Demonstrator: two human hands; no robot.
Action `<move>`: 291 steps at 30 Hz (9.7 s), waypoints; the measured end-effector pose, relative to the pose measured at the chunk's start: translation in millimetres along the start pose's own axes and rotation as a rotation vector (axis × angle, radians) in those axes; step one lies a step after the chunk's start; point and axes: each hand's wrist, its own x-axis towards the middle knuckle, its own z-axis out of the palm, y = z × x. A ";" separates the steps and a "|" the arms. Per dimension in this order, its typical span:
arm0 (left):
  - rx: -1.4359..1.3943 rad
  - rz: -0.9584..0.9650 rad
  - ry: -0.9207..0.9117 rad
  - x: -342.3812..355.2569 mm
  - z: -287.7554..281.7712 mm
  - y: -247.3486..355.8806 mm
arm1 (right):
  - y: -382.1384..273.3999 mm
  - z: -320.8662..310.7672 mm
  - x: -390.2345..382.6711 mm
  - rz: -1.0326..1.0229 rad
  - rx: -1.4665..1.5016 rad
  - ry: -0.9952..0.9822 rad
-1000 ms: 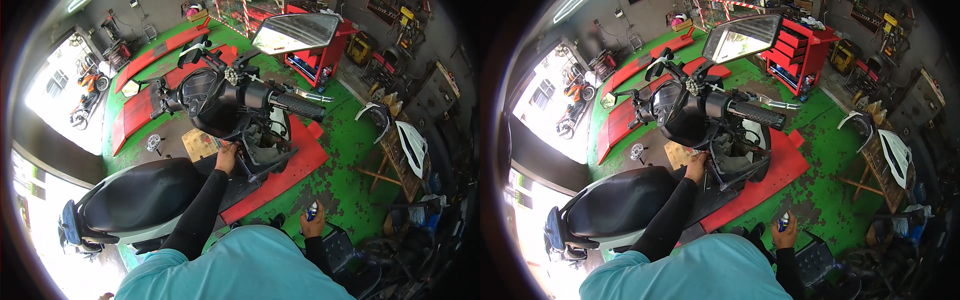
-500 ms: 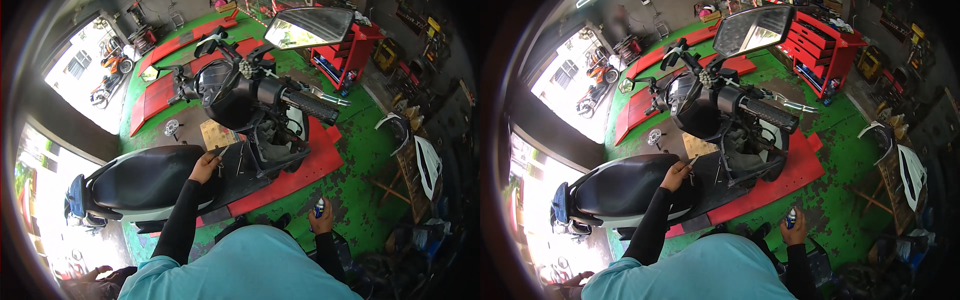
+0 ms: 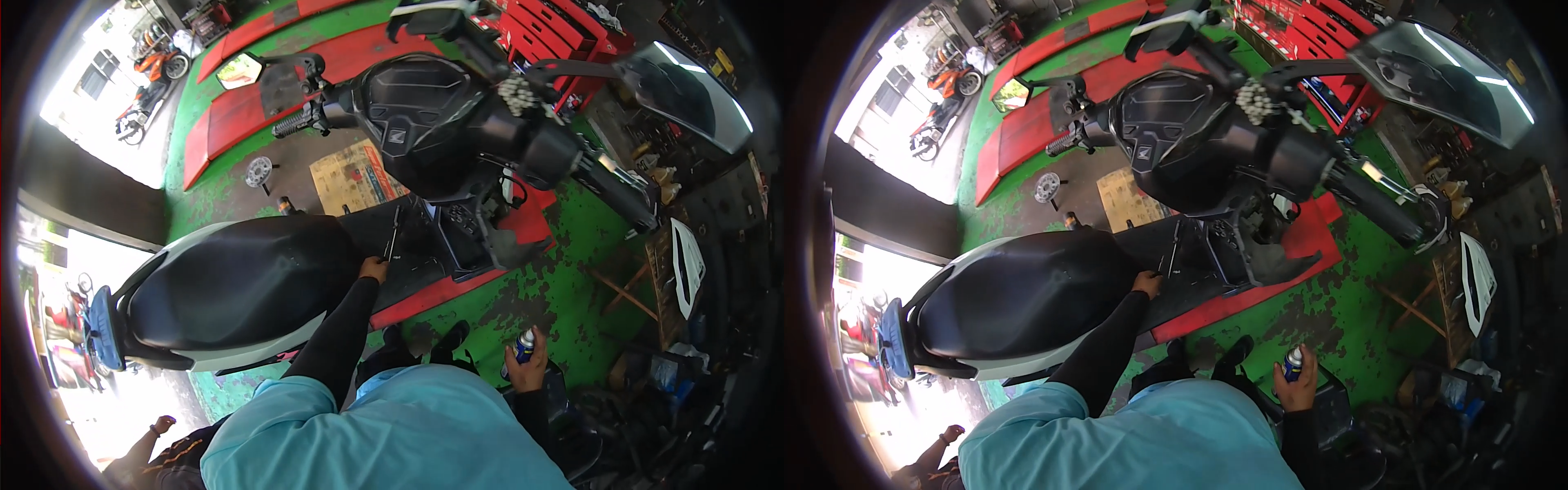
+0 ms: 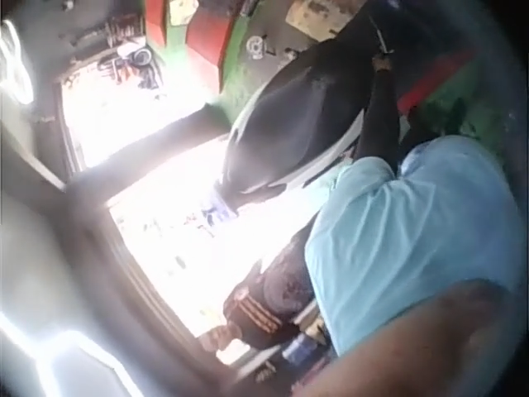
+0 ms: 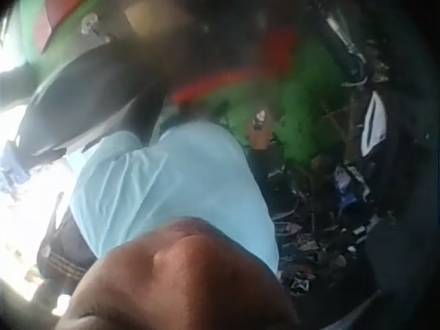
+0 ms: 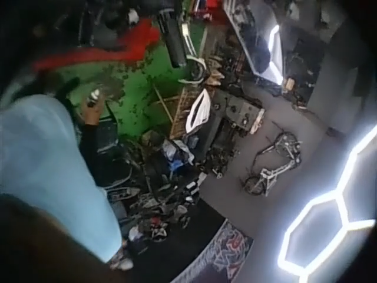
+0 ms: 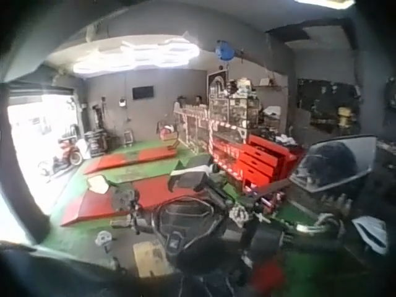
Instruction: Applying lubricant or cleaner to internal motorcycle components near the handlebars and ignition area.
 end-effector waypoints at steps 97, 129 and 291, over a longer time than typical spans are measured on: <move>-0.380 0.237 -0.591 -94.4 -92.7 43.5 | -105.7 133.6 -10.9 -0.261 -0.118 0.064; 0.434 0.094 0.626 143.3 70.9 -68.3 | 84.0 28.7 -164.8 0.335 -0.286 -0.233; -0.606 0.434 -0.090 -119.3 43.1 229.5 | 124.1 26.0 -210.8 0.599 -0.072 0.242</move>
